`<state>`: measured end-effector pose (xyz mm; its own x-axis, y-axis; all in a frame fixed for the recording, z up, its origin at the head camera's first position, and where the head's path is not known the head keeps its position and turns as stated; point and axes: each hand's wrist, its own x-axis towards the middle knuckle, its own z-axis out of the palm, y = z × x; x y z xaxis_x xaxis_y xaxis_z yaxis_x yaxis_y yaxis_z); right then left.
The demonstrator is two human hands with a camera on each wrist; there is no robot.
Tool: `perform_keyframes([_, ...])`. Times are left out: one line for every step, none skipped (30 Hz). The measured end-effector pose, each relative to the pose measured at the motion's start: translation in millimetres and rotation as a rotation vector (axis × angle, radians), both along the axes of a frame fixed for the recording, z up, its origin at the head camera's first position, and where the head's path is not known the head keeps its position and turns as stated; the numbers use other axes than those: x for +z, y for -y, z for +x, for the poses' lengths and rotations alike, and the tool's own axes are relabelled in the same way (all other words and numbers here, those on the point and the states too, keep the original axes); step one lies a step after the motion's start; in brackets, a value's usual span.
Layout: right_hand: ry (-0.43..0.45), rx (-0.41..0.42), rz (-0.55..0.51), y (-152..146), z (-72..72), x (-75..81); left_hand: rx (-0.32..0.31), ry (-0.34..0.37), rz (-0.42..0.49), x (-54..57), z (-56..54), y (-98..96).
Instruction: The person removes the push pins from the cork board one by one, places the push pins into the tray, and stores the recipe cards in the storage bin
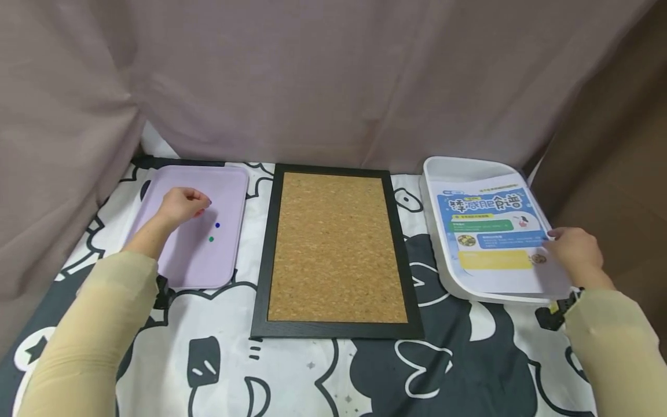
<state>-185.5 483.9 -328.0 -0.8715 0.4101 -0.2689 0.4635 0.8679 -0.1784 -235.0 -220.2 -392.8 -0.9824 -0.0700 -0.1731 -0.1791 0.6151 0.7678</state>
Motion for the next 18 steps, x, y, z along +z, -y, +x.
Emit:
perform_keyframes([-0.005,0.000,-0.009,2,1.4,1.0,0.005,0.002,0.001,-2.6,-1.1,0.4])
perform_keyframes([-0.012,0.002,-0.014,4,2.4,1.5,0.009,0.007,0.004,-5.0,-1.9,0.6])
perform_keyframes([-0.023,0.011,-0.014,5,3.2,1.7,0.014,0.015,-0.001,-7.7,-3.1,1.0])
perform_keyframes([-0.032,0.020,-0.013,6,4.1,2.0,0.019,0.025,0.006,-10.2,-4.1,0.8])
perform_keyframes([-0.038,0.025,-0.016,7,4.8,2.3,0.023,0.038,-0.003,-12.9,-5.2,0.7])
perform_keyframes([-0.042,0.022,-0.028,8,5.3,2.5,0.025,0.049,-0.010,-15.1,-5.9,0.1])
perform_keyframes([-0.047,0.025,-0.032,11,4.9,2.5,0.027,0.060,-0.019,-17.3,-6.0,0.8])
perform_keyframes([-0.055,0.034,-0.028,13,4.2,2.3,0.027,0.066,-0.030,-18.9,-5.7,1.1])
perform_keyframes([-0.061,0.041,-0.026,15,3.5,2.2,0.025,0.070,-0.040,-20.8,-5.7,1.4])
perform_keyframes([-0.063,0.044,-0.026,18,2.7,2.2,0.021,0.072,-0.045,-22.0,-5.3,1.0])
perform_keyframes([-0.068,0.051,-0.024,20,2.1,2.3,0.018,0.075,-0.061,-23.3,-5.0,0.7])
perform_keyframes([-0.077,0.064,-0.016,23,1.4,2.2,0.013,0.074,-0.067,-24.1,-4.5,0.0])
perform_keyframes([-0.083,0.076,-0.007,25,0.8,2.1,0.010,0.076,-0.072,-25.0,-4.3,-0.5])
perform_keyframes([-0.090,0.087,-0.004,27,0.3,1.9,0.007,0.075,-0.076,-25.5,-3.8,-1.5])
perform_keyframes([-0.093,0.092,-0.003,29,-0.2,1.8,0.004,0.079,-0.079,-26.0,-3.5,-2.3])
perform_keyframes([-0.094,0.095,-0.004,30,-0.6,1.6,0.001,0.084,-0.083,-26.5,-3.2,-3.2])
perform_keyframes([-0.098,0.101,-0.002,32,-1.0,1.3,-0.002,0.087,-0.087,-27.2,-3.0,-3.8])
perform_keyframes([-0.100,0.104,-0.002,33,-1.2,0.9,-0.004,0.091,-0.090,-27.9,-2.9,-4.5])
